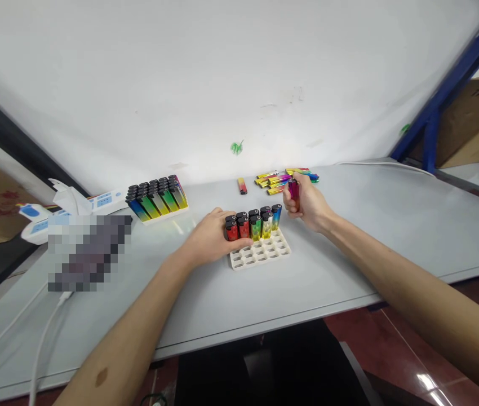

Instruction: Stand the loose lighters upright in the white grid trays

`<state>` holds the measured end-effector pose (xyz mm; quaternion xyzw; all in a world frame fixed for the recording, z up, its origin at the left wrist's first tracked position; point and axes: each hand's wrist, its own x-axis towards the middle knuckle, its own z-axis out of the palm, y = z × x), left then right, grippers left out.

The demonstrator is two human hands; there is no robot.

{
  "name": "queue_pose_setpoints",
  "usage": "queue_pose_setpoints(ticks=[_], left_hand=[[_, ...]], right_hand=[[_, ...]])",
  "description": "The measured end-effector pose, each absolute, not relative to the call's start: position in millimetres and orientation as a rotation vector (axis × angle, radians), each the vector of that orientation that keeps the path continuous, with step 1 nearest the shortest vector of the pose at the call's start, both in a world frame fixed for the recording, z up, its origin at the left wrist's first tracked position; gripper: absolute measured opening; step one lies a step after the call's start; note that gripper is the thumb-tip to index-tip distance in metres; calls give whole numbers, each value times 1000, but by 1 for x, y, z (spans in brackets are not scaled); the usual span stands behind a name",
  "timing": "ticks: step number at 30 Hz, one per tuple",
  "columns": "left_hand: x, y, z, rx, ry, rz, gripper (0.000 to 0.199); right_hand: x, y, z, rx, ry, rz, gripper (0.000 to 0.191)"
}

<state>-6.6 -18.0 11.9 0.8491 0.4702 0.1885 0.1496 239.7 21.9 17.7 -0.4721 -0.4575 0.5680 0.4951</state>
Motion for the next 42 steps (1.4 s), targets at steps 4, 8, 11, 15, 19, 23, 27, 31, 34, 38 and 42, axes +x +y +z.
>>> queue_pose_setpoints(ticks=[4,8,11,15,19,23,27,31,34,38,42], left_hand=[[-6,-19,14,2430,1371,531,38],[-5,-20,14,2427,1366,541,37],[-6,-19,14,2427,1365,534,37],[-7,-19,13,2439,1347,540,38],[-7,-18,12,2445,1360,541,39],[-6,-18,12,2445,1376,537,38],[-7,-18,13,2443,1369,546,39],[-7,-19,14,2433,1376,546,38],[-6,-19,14,2436,1381,549,37],[-6,-19,13,2436,1368,557,36],[-6,-18,12,2440,1371,561,36]], right_hand=[[244,22,19,-1028,-1218,1349,48],[257,23,22,-934,-1447,1233,38],[268,24,27,-883,-1534,1187,40],[275,22,32,-824,-1552,1276,38],[274,17,32,-881,-1714,1265,32],[271,11,36,-929,-1876,1260,29],[270,9,39,-922,-1936,1269,25],[270,10,40,-920,-1933,1244,24],[269,9,40,-931,-1931,1261,25],[269,7,41,-932,-1940,1274,25],[271,15,36,-1003,-1826,1157,24]])
